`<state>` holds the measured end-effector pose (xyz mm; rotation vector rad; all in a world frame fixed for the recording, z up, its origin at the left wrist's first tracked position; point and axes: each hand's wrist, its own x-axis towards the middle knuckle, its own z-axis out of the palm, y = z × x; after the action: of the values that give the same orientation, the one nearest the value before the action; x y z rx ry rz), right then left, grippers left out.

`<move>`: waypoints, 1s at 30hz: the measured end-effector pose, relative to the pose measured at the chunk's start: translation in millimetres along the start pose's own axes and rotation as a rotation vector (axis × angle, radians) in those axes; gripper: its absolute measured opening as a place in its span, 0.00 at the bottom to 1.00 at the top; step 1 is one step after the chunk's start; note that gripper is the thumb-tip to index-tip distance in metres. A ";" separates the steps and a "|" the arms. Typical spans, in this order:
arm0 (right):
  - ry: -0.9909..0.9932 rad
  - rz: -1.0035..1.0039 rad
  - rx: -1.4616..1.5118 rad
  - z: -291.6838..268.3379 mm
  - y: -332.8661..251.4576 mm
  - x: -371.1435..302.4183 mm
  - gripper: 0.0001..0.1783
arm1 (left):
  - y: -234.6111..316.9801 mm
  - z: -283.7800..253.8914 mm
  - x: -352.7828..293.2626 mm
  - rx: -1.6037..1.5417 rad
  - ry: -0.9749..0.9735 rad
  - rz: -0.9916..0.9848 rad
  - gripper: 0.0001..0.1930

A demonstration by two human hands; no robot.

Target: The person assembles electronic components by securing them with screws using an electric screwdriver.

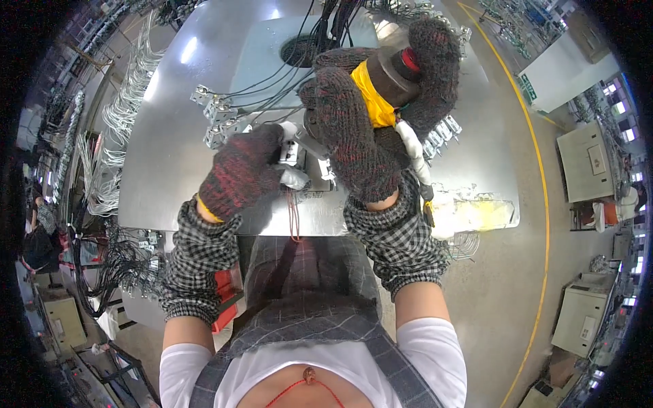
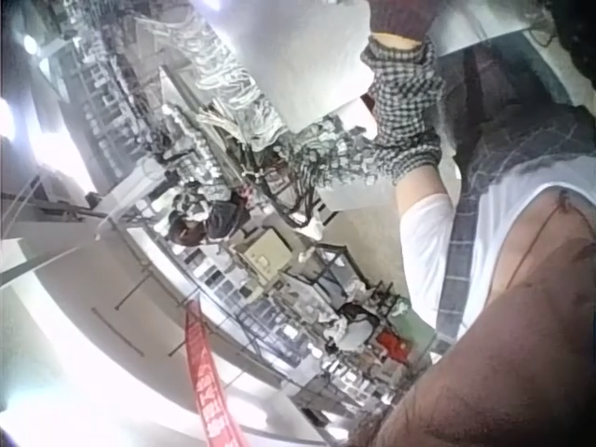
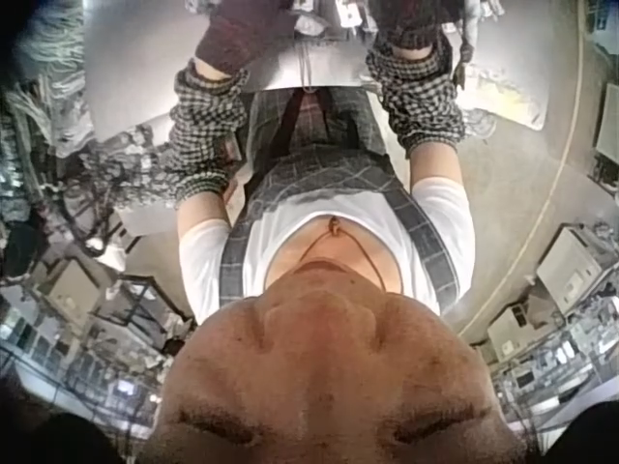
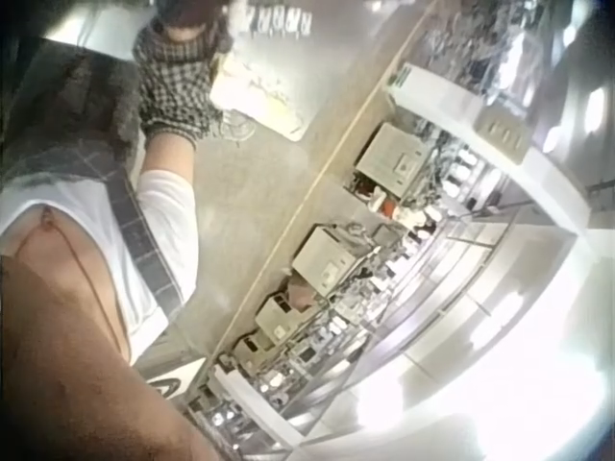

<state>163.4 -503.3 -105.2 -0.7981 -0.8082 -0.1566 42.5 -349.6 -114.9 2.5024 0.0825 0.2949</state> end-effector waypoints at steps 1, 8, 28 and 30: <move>-0.003 0.022 0.007 2.7 -0.6 -0.3 0.29 | 0.4 2.0 1.3 0.031 -0.028 -0.022 0.33; 0.022 0.055 0.429 27.1 -6.0 7.6 0.28 | -3.6 3.8 -0.5 0.057 -0.033 -0.038 0.31; -0.094 0.645 0.887 14.2 -5.0 -0.3 0.35 | -35.6 -28.1 -53.8 0.314 0.272 -0.211 0.25; -0.109 0.728 1.016 -3.4 13.1 -6.2 0.30 | -66.3 -23.1 -51.1 -0.088 0.359 -0.152 0.25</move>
<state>166.5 -497.4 -118.6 -0.0843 -0.5419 0.8951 -11.9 -289.1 -145.2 2.3145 0.3940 0.6651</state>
